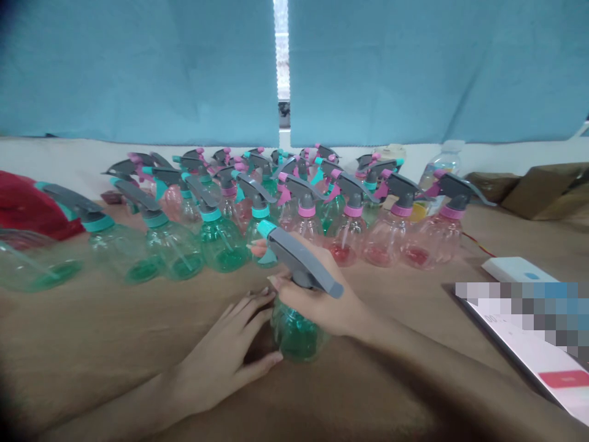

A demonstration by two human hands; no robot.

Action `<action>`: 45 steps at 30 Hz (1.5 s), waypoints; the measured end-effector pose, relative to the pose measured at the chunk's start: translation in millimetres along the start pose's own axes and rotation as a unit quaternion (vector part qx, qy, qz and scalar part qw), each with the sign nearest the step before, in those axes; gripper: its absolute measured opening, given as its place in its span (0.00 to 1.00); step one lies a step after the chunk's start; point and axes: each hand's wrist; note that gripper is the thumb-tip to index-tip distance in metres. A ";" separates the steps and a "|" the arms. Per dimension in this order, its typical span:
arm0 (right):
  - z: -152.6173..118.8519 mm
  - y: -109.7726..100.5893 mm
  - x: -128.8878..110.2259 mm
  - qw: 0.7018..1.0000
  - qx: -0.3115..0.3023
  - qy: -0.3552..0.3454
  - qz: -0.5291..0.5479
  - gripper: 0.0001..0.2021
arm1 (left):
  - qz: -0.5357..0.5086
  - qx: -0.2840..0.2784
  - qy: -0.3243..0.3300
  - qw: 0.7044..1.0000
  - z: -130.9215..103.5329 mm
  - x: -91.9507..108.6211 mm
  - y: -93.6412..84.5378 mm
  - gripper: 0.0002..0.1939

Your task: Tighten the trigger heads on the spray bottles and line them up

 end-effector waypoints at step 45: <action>2.0 1.1 -12.9 1.000 0.009 -0.012 -0.005 0.10 | 0.010 -0.002 0.001 1.000 0.0 -1.3 1.5 0.25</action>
Point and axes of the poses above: each hand's wrist, its own z-axis towards the middle knuckle, its own y-axis out of the palm, x = y × z, and after that the axes turned 9 degrees about z, right-handed
